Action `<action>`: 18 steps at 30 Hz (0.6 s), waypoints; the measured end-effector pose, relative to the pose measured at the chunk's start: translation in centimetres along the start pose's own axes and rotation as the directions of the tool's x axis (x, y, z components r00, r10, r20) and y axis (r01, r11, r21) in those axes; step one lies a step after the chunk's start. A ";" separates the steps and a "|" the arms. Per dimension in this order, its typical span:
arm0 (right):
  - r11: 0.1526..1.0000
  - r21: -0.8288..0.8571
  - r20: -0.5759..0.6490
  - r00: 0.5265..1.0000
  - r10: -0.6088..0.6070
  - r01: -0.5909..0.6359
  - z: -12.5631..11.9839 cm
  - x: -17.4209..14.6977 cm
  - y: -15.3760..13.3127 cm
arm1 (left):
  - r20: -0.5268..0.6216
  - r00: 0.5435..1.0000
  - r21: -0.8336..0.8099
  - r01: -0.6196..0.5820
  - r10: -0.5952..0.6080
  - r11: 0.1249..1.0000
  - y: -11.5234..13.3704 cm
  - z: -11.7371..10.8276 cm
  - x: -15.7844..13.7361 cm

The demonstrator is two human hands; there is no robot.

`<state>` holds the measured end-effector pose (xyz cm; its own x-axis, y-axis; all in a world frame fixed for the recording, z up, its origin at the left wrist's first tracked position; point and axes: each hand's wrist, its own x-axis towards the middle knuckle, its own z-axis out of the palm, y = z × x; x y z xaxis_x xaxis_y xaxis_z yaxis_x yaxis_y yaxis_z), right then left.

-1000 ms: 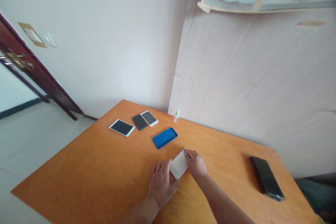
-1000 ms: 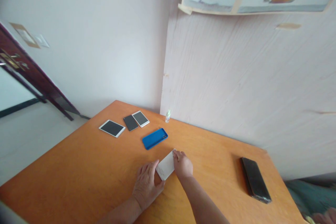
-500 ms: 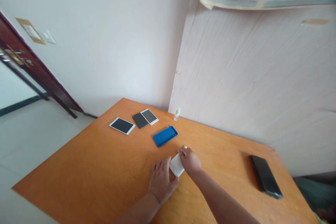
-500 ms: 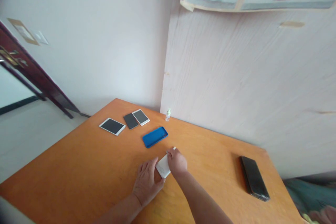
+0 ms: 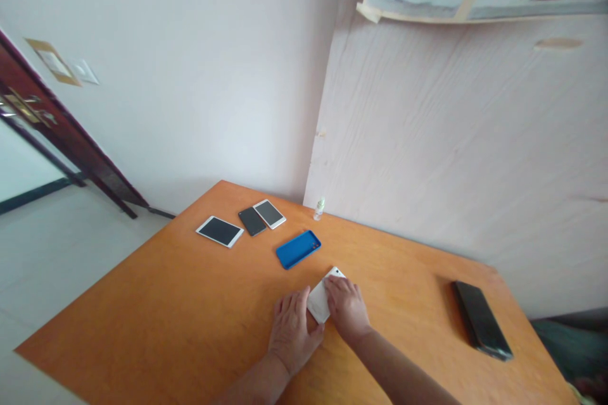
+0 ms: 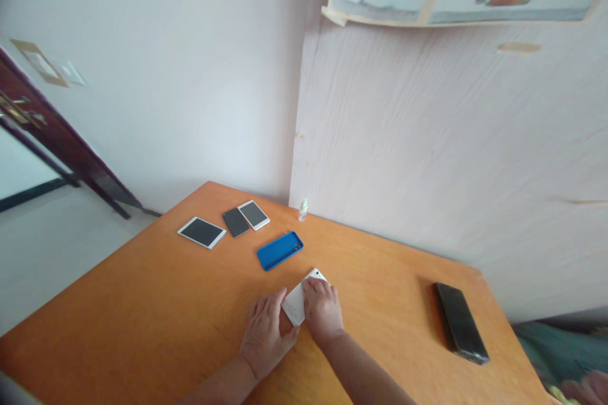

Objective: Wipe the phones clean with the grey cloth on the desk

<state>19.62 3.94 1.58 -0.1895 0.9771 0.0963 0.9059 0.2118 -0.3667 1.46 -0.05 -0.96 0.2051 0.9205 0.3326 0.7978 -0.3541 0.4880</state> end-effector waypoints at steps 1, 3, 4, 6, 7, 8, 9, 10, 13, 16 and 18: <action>0.994 -0.007 0.015 0.994 -0.111 0.111 0.5 -1.1 -0.4 | -0.002 1.000 0.002 0.000 0.000 1.000 0.0 0.0 0.0; 0.972 -0.032 0.047 0.972 -0.230 0.231 1.1 -2.9 -0.7 | -0.008 1.000 0.009 0.008 -0.008 1.000 0.2 -0.1 0.0; 0.965 -0.052 0.060 0.965 -0.255 0.258 1.2 -3.3 -0.4 | -0.011 1.000 0.012 0.013 -0.013 1.000 0.3 -0.1 0.0; 0.973 -0.105 0.059 0.978 -0.199 0.205 0.8 -3.2 0.6 | -0.016 1.000 0.017 0.012 -0.012 1.000 0.4 -0.2 0.1; 0.981 -0.133 0.043 0.990 -0.136 0.140 0.5 -2.8 1.1 | -0.020 1.000 0.018 0.008 -0.007 1.000 0.4 -0.2 0.1; 0.986 -0.157 0.018 0.998 -0.060 0.062 0.2 -2.4 1.5 | -0.026 1.000 0.018 0.002 -0.002 1.000 0.4 -0.2 0.1; 0.985 -0.171 -0.005 1.000 0.007 -0.008 0.1 -2.1 1.8 | -0.031 1.000 0.017 -0.004 0.004 1.000 0.4 -0.2 0.1; 0.984 -0.175 -0.012 0.999 0.043 -0.044 0.1 -2.0 1.8 | -0.035 0.999 0.016 -0.008 0.008 1.000 0.4 -0.2 0.1; 0.987 -0.124 0.081 0.992 -0.093 0.102 0.7 -3.2 0.8 | -0.031 1.000 0.017 0.001 0.000 1.000 0.3 0.0 0.0; 0.947 -0.044 0.184 0.934 -0.305 0.318 1.2 -4.4 0.2 | -0.012 1.000 0.020 0.017 -0.017 1.000 0.2 0.0 -0.1; 0.953 -0.055 0.181 0.941 -0.285 0.299 0.9 -3.8 0.7 | -0.016 1.000 0.016 0.013 -0.013 1.000 0.3 0.0 -0.1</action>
<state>20.62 0.36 0.10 -0.5053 0.8625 0.0278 0.8271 0.4932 -0.2695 1.67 -0.23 -0.82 0.1860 0.9222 0.3390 0.8094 -0.3394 0.4793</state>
